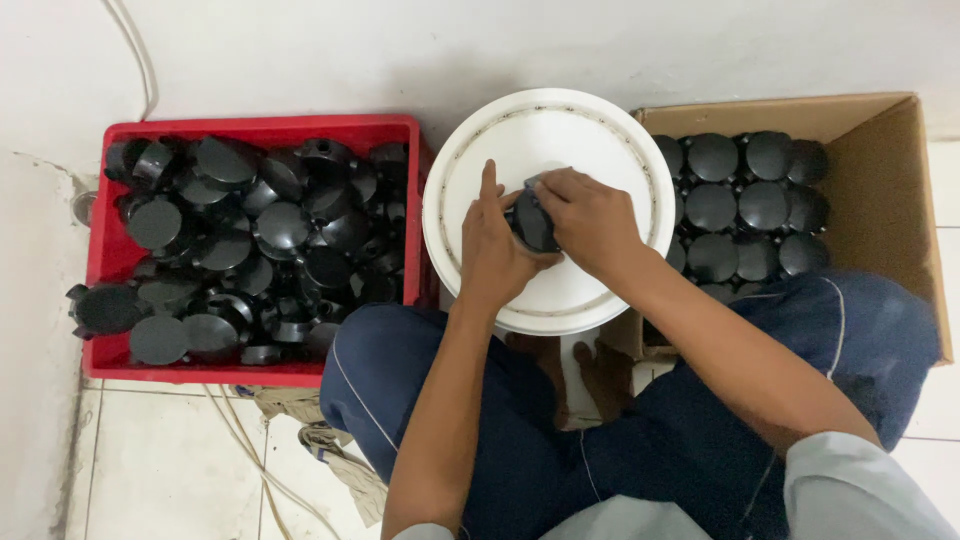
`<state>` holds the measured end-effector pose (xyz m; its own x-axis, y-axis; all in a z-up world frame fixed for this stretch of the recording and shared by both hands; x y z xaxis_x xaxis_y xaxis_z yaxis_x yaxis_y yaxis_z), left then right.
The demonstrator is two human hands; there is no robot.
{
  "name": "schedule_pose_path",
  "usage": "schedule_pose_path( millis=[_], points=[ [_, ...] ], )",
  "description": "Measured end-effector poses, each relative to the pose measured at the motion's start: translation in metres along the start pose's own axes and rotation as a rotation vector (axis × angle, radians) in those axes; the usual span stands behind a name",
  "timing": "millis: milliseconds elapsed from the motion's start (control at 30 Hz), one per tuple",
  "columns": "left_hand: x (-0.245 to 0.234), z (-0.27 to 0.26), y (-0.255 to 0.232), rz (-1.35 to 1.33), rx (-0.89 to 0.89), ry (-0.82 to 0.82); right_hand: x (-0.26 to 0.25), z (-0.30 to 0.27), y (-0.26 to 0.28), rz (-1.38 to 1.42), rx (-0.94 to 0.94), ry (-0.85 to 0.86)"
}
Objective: Cleaning black plastic components with a cloth and sorting them into a cardboard box
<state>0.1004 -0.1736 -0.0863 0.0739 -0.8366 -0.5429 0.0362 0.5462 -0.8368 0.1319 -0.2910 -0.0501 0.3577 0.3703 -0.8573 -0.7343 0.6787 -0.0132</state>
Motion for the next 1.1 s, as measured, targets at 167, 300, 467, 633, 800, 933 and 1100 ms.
schedule_pose_path(
  millis=[167, 300, 467, 633, 800, 933, 1100],
  points=[
    [-0.003, -0.005, -0.005, 0.016, 0.012, -0.024, -0.03, -0.015, 0.038, 0.073, -0.12, -0.004],
    [-0.002, -0.005, -0.002, 0.048, 0.027, -0.041, -0.054, -0.042, 0.034, 0.13, -0.089, 0.014],
    [-0.003, -0.004, -0.008, 0.012, -0.017, 0.024, -0.03, -0.04, 0.0, 0.06, 0.059, 0.056],
    [-0.006, -0.003, -0.01, 0.024, -0.03, 0.037, -0.011, -0.004, 0.007, 0.067, 0.03, 0.027],
    [-0.002, -0.002, 0.0, 0.021, -0.044, 0.011, -0.023, -0.026, 0.039, 0.112, -0.087, 0.013],
    [-0.009, -0.004, -0.014, 0.044, -0.048, 0.025, -0.04, -0.045, 0.028, 0.15, -0.036, 0.076],
    [-0.007, -0.003, -0.013, 0.033, -0.067, 0.061, -0.028, -0.027, -0.001, 0.109, 0.104, -0.015]
  ],
)
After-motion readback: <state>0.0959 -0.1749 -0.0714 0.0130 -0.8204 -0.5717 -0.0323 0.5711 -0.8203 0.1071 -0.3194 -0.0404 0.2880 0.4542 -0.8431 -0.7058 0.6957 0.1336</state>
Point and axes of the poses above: each hand's wrist, its own z-axis towards the middle knuckle, its own x-axis out of the palm, y = z × x, the point moved 7 cm from there along z, towards the middle knuckle, and after that the axes turned 2 degrees about y, right-handed, at the moved point
